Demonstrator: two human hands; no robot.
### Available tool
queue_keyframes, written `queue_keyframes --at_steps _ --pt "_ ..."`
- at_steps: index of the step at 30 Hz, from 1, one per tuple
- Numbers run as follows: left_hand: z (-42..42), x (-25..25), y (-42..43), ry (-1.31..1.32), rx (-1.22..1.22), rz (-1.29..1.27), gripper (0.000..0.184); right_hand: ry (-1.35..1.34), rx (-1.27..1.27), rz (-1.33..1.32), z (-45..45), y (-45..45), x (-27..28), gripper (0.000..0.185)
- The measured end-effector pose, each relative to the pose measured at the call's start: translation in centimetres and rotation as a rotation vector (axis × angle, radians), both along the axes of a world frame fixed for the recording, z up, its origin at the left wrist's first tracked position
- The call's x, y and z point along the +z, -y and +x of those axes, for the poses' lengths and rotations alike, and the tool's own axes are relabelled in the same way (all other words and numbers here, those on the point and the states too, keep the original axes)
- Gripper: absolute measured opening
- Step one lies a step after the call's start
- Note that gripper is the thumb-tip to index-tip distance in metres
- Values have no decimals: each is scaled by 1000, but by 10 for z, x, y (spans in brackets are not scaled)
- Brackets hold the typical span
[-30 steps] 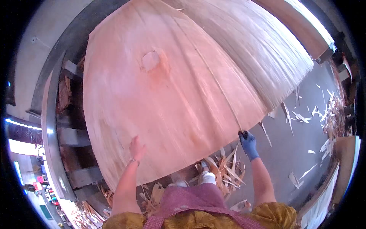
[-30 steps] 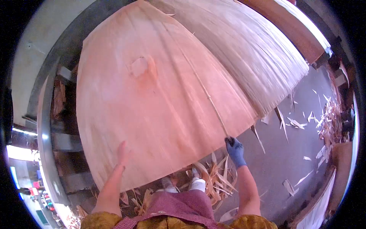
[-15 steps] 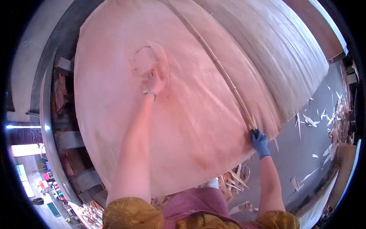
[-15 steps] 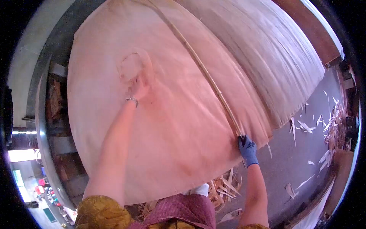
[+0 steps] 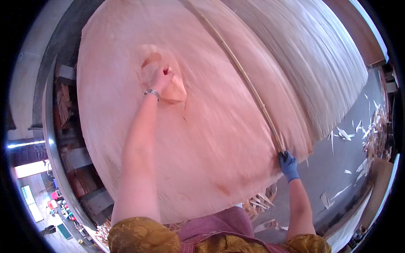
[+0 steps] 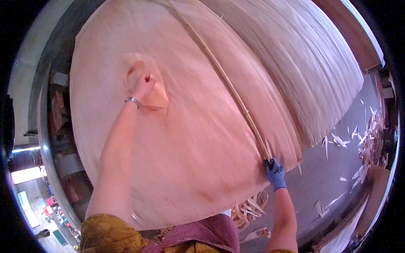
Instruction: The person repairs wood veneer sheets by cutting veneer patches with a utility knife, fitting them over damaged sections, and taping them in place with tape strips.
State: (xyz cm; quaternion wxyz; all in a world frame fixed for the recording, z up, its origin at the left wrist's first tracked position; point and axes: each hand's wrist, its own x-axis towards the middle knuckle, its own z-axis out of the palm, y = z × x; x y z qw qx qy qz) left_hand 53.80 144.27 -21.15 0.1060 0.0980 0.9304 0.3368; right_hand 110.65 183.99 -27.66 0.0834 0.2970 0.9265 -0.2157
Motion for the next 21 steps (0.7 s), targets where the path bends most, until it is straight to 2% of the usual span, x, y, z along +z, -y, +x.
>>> queue_keyframes --at_steps 2,5,8,10,12,14,16,19,21 --pt "4 38 -6 -36 87 -22 24 9 0 -2 -2 1 2 24" --pt "1 42 6 -99 281 366 23 -11 0 -15 3 -1 -1 26" --pt "56 82 9 -107 209 703 24 -20 -1 3 3 0 -5 27" --pt "102 112 29 44 150 623 25 16 -29 -10 4 -1 -7 28" --pt "149 133 50 60 140 548 20 -11 -29 -43 4 -1 -2 28" --pt "189 138 83 327 172 529 18 -22 -22 -52 3 -1 0 28" --pt "210 101 142 785 126 450 20 -18 -12 -33 4 -1 -3 28" --pt "209 103 140 630 -125 -188 23 -25 -26 -31 5 0 -2 28" --pt "173 82 131 231 -213 -466 25 -13 -14 -14 4 2 -1 26"
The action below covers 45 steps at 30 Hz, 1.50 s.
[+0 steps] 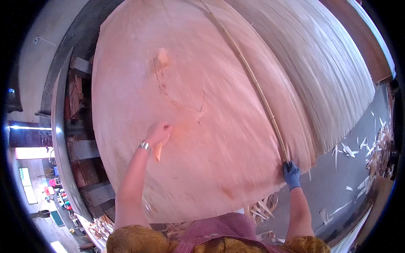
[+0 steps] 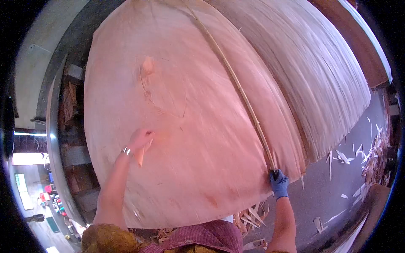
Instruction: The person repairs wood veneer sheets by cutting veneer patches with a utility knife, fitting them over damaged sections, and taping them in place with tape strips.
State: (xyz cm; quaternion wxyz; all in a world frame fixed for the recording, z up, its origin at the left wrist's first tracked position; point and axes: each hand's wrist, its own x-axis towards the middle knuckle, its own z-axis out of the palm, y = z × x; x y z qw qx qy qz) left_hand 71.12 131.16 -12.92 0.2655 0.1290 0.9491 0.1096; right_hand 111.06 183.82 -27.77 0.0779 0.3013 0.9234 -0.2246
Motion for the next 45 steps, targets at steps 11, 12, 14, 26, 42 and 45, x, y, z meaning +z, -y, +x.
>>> queue_keyframes --at_steps 11,12,14,26,42,45 --pt "-219 -82 -87 -510 30 125 47 47 -15 1 1 -7 -23 22" --pt "-227 -85 -82 -449 29 174 53 27 -4 23 3 -4 -20 22" --pt "-246 -112 -65 -469 72 205 52 -30 21 78 1 -3 -21 22" --pt "-246 -123 -63 -574 184 201 55 21 -2 92 2 -5 -30 23" --pt "-148 -64 -62 -576 446 616 18 -29 -11 85 9 -3 -32 24" --pt "-92 -18 -50 -714 517 870 16 -24 23 74 15 -7 -38 25"
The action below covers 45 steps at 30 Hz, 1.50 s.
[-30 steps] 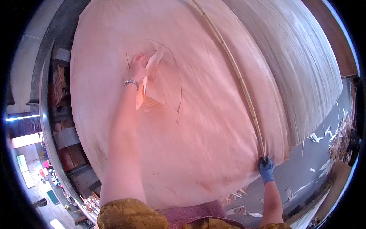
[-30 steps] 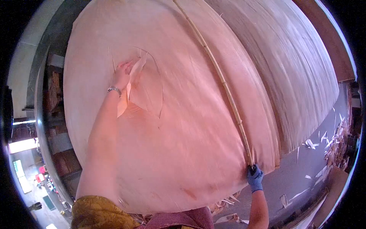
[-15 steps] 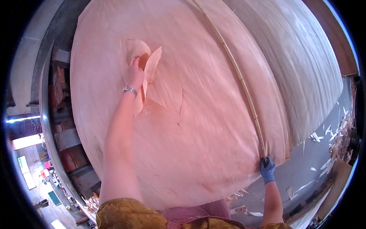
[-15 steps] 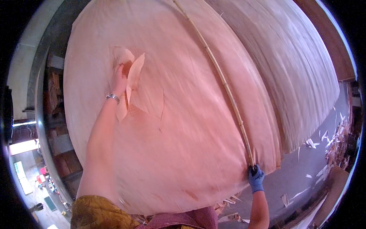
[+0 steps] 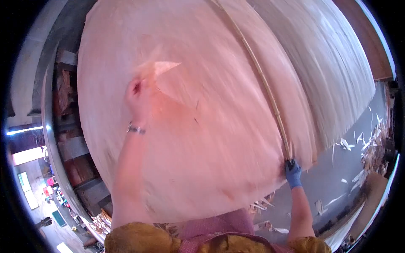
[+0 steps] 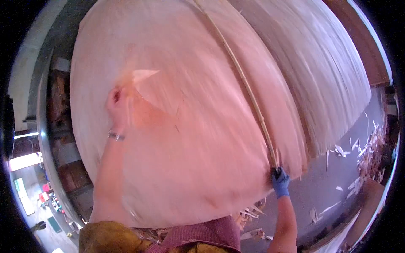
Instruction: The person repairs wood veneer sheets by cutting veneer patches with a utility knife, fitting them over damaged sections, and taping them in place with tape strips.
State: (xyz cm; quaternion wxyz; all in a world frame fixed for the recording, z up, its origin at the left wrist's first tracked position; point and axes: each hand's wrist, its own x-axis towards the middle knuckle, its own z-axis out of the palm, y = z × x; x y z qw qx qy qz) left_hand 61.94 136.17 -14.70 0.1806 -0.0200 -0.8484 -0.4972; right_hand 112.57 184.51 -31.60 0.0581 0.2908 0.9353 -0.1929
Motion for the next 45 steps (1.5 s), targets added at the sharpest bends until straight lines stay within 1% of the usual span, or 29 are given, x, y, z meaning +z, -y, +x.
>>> queue_keyframes --at_steps 1,2,3,4,5,6,7,11,13,14,15,16,17,20,22,23,24,25,26,28,30,32,34,36,37,38,40,43,45 --pt "24 15 15 -28 -14 -4 17 64 -17 -14 -1 -1 0 25" --pt "51 29 32 -1 -27 -5 18 -27 -22 -57 -3 1 5 24" --pt "80 42 47 34 -53 2 20 55 -40 -114 -9 3 15 24" --pt "113 58 51 65 -55 60 20 10 33 -95 -2 3 13 25" --pt "146 64 63 98 -46 16 20 -103 141 66 -1 4 3 25" --pt "180 70 75 130 -39 -29 20 -18 37 1 -5 9 14 26" --pt "209 75 97 149 -27 -181 21 -30 50 -26 -7 8 17 28" --pt "350 72 187 399 47 -499 24 -49 36 -63 -10 8 46 37" --pt "443 54 233 342 125 -545 28 -146 79 -150 -8 4 52 40" --pt "510 36 274 398 147 -512 29 -210 103 -192 -1 0 61 42" --pt "559 28 305 459 167 -478 31 -167 55 -170 -5 1 80 43" --pt "613 62 286 585 165 -705 33 -117 4 -152 -3 3 105 44" --pt "667 99 272 712 76 -898 31 -70 -47 -134 8 9 129 45" --pt "834 96 298 896 38 -941 30 -58 30 0 50 32 184 44" --pt "923 96 300 1035 -4 -934 30 -216 78 -46 96 48 150 40" --pt "961 99 300 1088 -27 -918 29 -268 116 -82 127 62 148 40" --pt "991 101 301 1127 -40 -893 29 -276 49 -114 155 86 176 37" --pt "1014 105 300 1149 -48 -869 29 -287 -7 -151 180 114 206 35" --pt "1035 109 305 1152 -52 -846 29 -243 -6 -320 201 129 204 34" --pt "1062 111 318 1123 -32 -798 29 -288 0 -454 239 168 223 37" --pt "1084 100 333 1073 78 -712 28 -312 44 -434 266 200 213 35" --pt "1093 80 353 947 256 -536 26 -203 -85 -522 278 230 197 34" --pt "1110 60 379 806 381 -374 25 -106 -287 -833 277 266 215 37" --pt "1142 58 401 1080 411 -753 25 -233 -265 -872 270 292 218 37" --pt "1146 76 395 1217 643 -686 29 -284 -222 -896 248 326 213 38" --pt "1191 20 438 1120 800 -724 35 -285 -205 -815 242 360 209 37" --pt "1245 14 476 974 934 -552 37 -280 -168 -660 235 424 217 35" --pt "1278 15 541 1056 1043 -270 40 -314 -145 -785 227 534 232 38" --pt "1289 35 578 1031 1117 -70 43 -280 -156 -883 231 614 242 39"
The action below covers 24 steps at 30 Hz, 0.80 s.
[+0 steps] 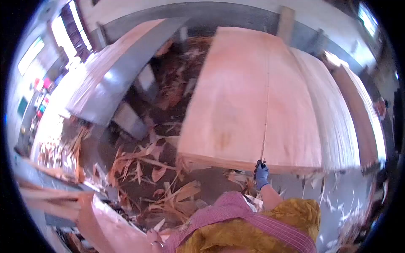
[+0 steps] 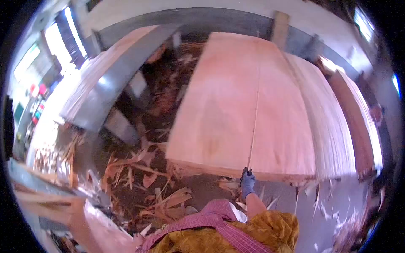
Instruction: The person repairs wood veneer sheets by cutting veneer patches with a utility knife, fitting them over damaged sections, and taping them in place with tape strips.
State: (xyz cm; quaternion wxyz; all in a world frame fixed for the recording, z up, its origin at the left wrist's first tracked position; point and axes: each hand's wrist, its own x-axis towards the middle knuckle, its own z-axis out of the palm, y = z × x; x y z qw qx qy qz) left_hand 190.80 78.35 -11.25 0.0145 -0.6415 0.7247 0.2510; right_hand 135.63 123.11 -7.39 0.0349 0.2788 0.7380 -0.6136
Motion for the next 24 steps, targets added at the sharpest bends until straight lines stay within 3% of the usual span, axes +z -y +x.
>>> queue_keyframes --at_steps 2,3,4,5,6,7,9,11,13,17,18,19,24 --pt "-8 38 31 -124 139 56 47 -15 39 -61 1 83 7 40" --pt "-10 45 54 -182 150 -36 42 -20 59 -90 3 126 17 41" --pt "-19 52 79 -297 292 76 38 -14 68 -131 4 168 26 42" --pt "-35 71 100 -139 193 -96 30 -5 110 -131 3 207 32 42" --pt "-61 106 120 -399 369 41 23 -1 144 -135 0 247 36 42" --pt "-39 35 167 -387 232 -311 19 3 173 -138 -3 290 39 42" --pt "-43 28 236 -461 253 -194 16 -1 268 -219 -16 369 39 40" --pt "-43 24 299 -526 137 -418 19 -49 340 -247 -31 454 14 38" --pt "-58 43 345 -389 196 -295 23 -149 392 -225 -66 537 -24 36" --pt "-21 55 432 107 116 -108 42 -90 511 -409 -55 736 16 24" --pt "16 8 451 406 -37 -47 59 -96 506 -476 -53 785 12 25" --pt "37 -19 487 553 -320 249 70 -115 499 -541 -59 839 10 25" --pt "50 6 579 128 126 577 65 60 713 -464 -51 1038 62 29"
